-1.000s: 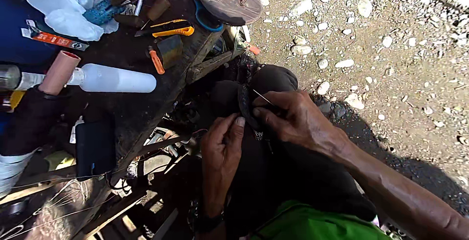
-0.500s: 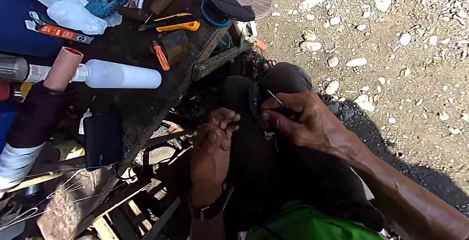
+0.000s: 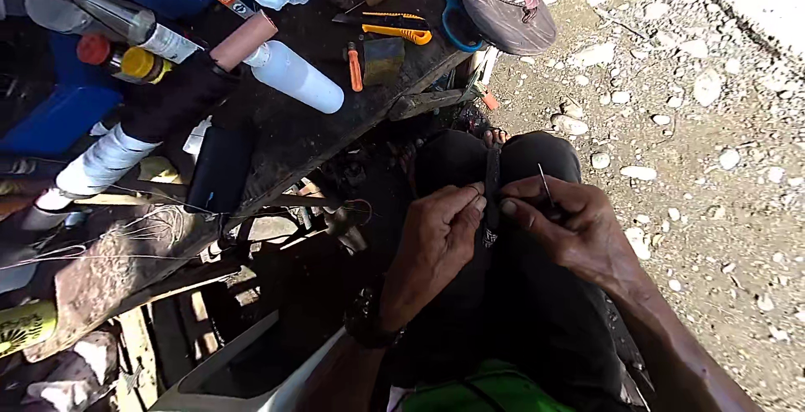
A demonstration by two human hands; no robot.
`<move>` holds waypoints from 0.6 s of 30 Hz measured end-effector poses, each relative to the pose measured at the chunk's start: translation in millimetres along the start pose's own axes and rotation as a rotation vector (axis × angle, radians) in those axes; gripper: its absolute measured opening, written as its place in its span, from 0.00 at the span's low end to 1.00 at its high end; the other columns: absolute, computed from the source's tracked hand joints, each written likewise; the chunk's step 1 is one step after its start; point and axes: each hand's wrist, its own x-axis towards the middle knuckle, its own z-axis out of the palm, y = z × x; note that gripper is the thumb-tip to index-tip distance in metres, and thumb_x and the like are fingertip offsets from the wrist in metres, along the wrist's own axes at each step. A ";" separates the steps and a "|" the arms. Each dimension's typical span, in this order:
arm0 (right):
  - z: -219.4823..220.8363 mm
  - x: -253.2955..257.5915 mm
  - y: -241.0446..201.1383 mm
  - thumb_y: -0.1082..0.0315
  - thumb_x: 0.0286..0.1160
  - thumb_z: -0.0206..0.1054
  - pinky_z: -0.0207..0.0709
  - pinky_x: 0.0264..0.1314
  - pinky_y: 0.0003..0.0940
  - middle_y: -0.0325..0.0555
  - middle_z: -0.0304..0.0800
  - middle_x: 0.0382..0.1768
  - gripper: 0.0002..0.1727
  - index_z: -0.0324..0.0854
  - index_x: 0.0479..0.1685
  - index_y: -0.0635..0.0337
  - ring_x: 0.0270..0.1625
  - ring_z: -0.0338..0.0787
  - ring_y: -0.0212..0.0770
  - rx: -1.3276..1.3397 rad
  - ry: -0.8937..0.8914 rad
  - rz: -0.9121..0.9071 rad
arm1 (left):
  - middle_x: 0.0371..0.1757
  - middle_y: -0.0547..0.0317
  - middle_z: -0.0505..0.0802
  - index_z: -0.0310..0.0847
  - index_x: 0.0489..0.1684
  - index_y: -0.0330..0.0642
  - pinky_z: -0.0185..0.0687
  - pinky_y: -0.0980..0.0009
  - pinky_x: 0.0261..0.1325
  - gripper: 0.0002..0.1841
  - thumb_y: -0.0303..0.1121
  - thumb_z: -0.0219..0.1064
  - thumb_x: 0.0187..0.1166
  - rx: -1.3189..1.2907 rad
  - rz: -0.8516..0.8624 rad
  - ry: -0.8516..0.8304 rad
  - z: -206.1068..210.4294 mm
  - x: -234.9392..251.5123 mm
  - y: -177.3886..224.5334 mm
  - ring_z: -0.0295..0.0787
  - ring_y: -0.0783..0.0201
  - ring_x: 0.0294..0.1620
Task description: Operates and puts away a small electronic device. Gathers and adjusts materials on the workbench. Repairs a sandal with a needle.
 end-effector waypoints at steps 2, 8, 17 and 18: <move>0.9 0.6 -0.1 0.65 0.78 0.68 0.77 0.30 0.13 0.32 0.92 0.32 0.10 0.91 0.46 0.61 0.29 0.83 0.16 0.009 -0.012 -0.002 | 0.37 0.60 0.92 0.90 0.50 0.31 0.83 0.81 0.39 0.11 0.28 0.63 0.84 -0.101 -0.032 -0.046 -7.0 1.7 1.2 0.85 0.77 0.34; 0.1 1.5 1.3 0.66 0.79 0.68 0.76 0.30 0.13 0.31 0.91 0.30 0.08 0.92 0.43 0.60 0.28 0.82 0.16 -0.026 -0.007 0.013 | 0.52 0.58 0.97 0.92 0.50 0.33 0.87 0.75 0.56 0.14 0.21 0.60 0.77 -0.384 -0.069 -0.073 -11.7 1.1 -19.9 0.92 0.74 0.51; 3.2 10.8 -1.9 0.69 0.77 0.69 0.77 0.28 0.15 0.32 0.90 0.28 0.06 0.91 0.40 0.60 0.26 0.83 0.18 -0.025 0.003 0.018 | 0.36 0.59 0.89 0.69 0.82 0.27 0.79 0.75 0.35 0.39 0.47 0.73 0.78 0.189 0.055 0.063 26.9 -12.1 -24.3 0.80 0.72 0.30; 4.5 12.3 -3.6 0.69 0.77 0.69 0.76 0.28 0.15 0.32 0.89 0.27 0.06 0.91 0.40 0.59 0.26 0.82 0.18 -0.034 -0.003 0.011 | 0.36 0.55 0.90 0.69 0.82 0.25 0.81 0.72 0.35 0.38 0.45 0.71 0.79 0.281 0.095 0.138 35.2 -10.0 -25.1 0.81 0.69 0.30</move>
